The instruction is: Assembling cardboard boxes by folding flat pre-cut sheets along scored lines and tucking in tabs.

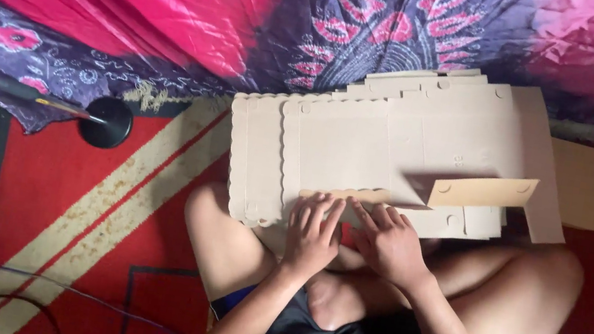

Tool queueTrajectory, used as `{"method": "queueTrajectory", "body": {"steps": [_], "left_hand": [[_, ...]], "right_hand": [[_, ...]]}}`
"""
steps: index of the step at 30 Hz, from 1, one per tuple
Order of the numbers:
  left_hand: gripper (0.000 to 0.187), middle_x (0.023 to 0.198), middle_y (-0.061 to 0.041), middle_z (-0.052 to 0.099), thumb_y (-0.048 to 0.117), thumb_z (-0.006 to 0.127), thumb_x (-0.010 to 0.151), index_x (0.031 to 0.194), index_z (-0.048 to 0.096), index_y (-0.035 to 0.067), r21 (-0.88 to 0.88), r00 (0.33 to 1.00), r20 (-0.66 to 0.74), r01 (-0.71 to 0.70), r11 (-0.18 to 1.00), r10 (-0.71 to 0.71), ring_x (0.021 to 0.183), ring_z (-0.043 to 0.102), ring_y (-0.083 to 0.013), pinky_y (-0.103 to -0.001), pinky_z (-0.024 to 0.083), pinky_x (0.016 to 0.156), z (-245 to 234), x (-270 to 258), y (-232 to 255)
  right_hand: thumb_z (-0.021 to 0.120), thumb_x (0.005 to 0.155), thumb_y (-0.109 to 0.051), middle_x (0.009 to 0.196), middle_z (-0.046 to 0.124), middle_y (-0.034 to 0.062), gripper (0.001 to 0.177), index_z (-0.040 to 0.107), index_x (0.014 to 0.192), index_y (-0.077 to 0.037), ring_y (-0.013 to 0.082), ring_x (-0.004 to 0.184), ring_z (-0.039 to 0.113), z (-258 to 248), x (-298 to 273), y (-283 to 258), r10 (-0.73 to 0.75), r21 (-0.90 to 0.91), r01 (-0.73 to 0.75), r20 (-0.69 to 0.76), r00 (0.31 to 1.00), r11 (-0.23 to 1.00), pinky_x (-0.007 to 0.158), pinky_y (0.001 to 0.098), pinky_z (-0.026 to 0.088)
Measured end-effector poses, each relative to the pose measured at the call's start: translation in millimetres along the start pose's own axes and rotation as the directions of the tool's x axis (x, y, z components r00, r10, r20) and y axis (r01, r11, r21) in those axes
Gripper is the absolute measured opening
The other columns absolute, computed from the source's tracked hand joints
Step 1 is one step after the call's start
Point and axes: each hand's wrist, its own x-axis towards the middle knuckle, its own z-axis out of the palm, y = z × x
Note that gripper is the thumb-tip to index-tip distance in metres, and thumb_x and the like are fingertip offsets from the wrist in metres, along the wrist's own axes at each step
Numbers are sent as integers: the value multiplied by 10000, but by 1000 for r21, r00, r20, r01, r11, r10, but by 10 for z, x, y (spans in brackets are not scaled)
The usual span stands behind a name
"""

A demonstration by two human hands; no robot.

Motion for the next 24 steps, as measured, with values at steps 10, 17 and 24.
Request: {"method": "queueTrajectory", "body": {"steps": [10, 17, 24], "left_hand": [[738, 1323, -121, 562, 203, 819, 682, 1384, 610, 113, -42, 969, 207, 147, 988, -135, 1297, 548, -345, -542, 400, 1113, -131, -42, 208], [802, 1426, -141, 517, 292, 820, 709, 1441, 553, 101, 95, 942, 306, 116, 989, -140, 1362, 501, -347, -558, 352, 1157, -132, -127, 336], [862, 1501, -152, 474, 325, 806, 736, 1505, 478, 113, 149, 917, 350, 146, 978, -191, 1422, 442, -357, -620, 300, 1162, -226, -67, 418]], "right_hand": [[720, 839, -383, 783, 553, 36, 511, 684, 1302, -170, 240, 780, 640, 271, -120, 164, -61, 56, 64, -55, 997, 996, 688, 343, 529], [696, 825, -471, 805, 566, 44, 593, 644, 1383, -277, 257, 767, 639, 268, -151, -15, -7, -172, -10, -97, 995, 985, 631, 383, 512], [654, 869, -521, 811, 568, 39, 506, 717, 1290, -247, 257, 776, 633, 317, -241, 0, 53, -155, -63, -69, 996, 986, 607, 390, 495]]}}
